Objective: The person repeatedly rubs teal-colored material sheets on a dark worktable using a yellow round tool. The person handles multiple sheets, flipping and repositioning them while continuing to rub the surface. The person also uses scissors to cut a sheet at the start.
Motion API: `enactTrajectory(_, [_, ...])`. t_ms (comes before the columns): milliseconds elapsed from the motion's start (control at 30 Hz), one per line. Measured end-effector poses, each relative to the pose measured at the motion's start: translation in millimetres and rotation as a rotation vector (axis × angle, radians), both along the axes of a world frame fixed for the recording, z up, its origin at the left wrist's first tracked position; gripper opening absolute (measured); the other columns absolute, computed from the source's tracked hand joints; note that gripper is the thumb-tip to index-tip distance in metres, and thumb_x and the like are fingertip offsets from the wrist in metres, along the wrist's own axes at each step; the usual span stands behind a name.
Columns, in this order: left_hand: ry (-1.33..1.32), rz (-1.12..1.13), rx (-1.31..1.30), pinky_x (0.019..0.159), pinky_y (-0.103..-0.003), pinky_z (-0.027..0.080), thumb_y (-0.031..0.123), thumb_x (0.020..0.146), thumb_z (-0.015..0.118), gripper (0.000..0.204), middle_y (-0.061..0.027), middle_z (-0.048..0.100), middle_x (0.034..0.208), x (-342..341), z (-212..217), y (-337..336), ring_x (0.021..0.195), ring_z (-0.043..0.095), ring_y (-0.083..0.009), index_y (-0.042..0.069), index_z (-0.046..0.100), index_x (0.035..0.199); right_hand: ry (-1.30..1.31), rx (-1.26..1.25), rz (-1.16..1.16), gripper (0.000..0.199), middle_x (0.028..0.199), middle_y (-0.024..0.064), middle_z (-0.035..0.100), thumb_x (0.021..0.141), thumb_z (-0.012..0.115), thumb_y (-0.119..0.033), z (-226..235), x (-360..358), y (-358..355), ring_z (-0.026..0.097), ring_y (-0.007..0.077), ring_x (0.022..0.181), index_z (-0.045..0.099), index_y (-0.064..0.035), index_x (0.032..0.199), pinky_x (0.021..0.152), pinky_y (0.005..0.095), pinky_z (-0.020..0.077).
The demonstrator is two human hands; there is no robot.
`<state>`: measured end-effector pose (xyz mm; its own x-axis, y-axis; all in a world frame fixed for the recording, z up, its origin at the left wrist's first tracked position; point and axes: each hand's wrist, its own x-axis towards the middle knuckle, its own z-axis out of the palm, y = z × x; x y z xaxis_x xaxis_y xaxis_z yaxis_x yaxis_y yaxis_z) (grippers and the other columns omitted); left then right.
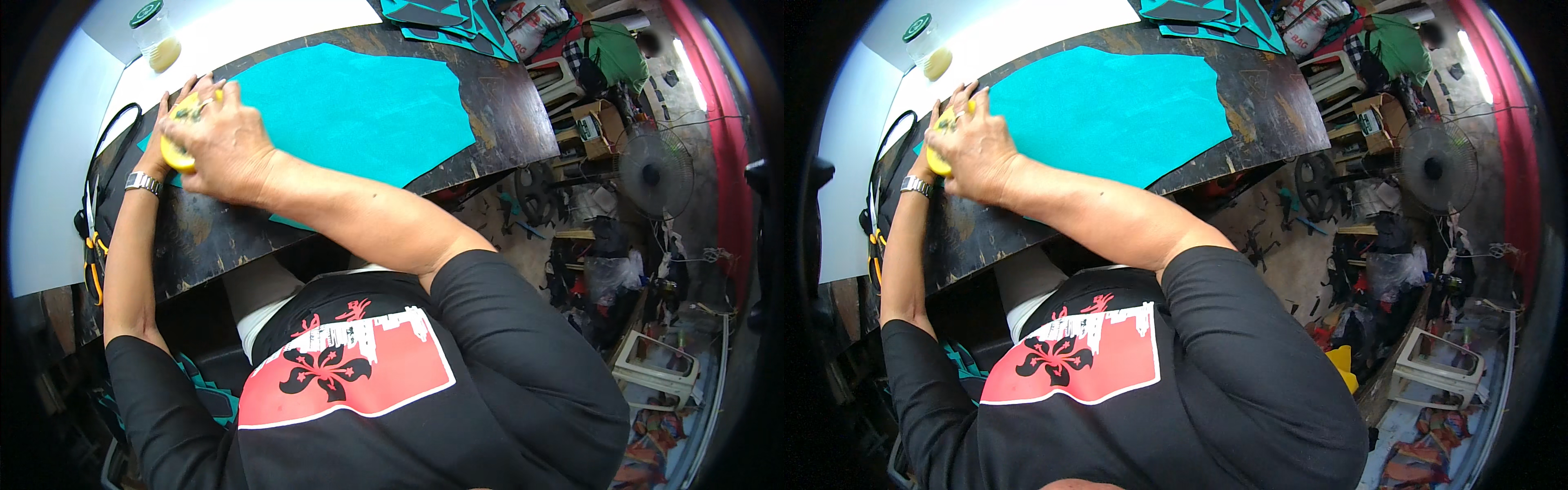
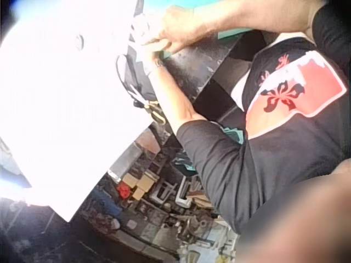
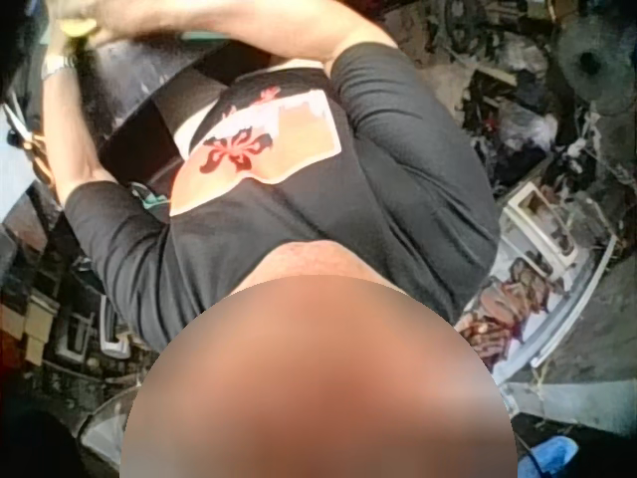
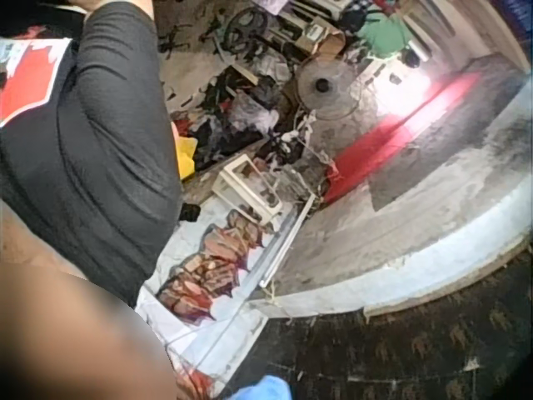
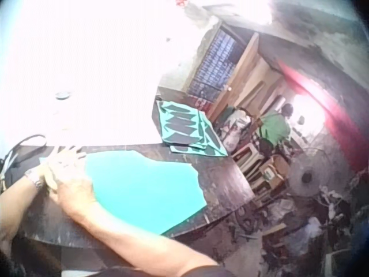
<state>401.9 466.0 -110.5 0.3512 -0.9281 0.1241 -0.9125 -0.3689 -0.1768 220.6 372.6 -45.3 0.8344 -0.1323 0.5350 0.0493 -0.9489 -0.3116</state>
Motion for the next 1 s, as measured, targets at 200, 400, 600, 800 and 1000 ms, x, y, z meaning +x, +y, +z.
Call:
enactTrajectory(200, [0.238,0.052,-0.078,0.126,-0.055,0.007,0.052,0.107,0.034,0.054,0.0011,0.03,0.166,-3,5,-3,0.156,0.018,-0.0202,0.032,0.04,0.156,0.056,-0.301,-0.383,0.061,0.106,0.0156,0.072,0.067,0.08,-0.045,6,-35,-166,0.061,0.0362,0.108,0.072,-0.02,0.122,0.095,0.0498,0.047])
enactTrajectory(400, [0.237,0.063,-0.157,0.125,-0.05,0.02,0.067,0.092,0.056,0.073,-0.0046,0.041,0.16,-21,23,-5,0.149,0.034,-0.0257,0.028,0.045,0.153,0.228,-0.153,-0.907,0.077,0.137,0.0206,0.049,0.069,0.084,-0.052,20,-175,-308,0.054,0.0438,0.119,0.059,-0.0388,0.14,0.095,0.0558,0.0521])
enactTrajectory(600, [0.546,0.175,-0.189,0.106,-0.042,0.047,0.044,0.078,0.084,0.076,-0.0176,0.063,0.132,-31,41,-18,0.123,0.061,-0.0321,0.012,0.059,0.142,0.055,-0.14,-0.824,0.117,0.148,0.0248,0.044,0.065,0.074,-0.081,4,-199,-345,0.036,0.0439,0.141,0.033,-0.0245,0.159,0.113,0.0685,0.0212])
enactTrajectory(800, [0.786,0.245,-0.532,0.085,-0.025,0.05,0.02,0.081,0.084,0.026,-0.0048,0.073,0.099,-50,113,-20,0.089,0.067,-0.016,0.005,0.078,0.101,0.032,-0.169,-0.851,0.094,0.143,0.0204,0.05,0.074,0.072,-0.075,-3,-205,-345,0.044,0.0409,0.132,0.054,-0.0174,0.146,0.107,0.0596,0.0343])
enactTrajectory(1000, [-0.047,-0.334,-0.845,0.083,-0.03,0.06,0.007,0.087,0.076,0.019,-0.0077,0.074,0.116,-125,214,46,0.099,0.074,-0.0211,0.009,0.079,0.105,-0.054,-0.164,-0.925,0.084,0.139,0.0261,0.049,0.074,0.077,-0.067,-8,-203,-338,0.049,0.0455,0.125,0.062,-0.0128,0.137,0.103,0.0525,0.0441])
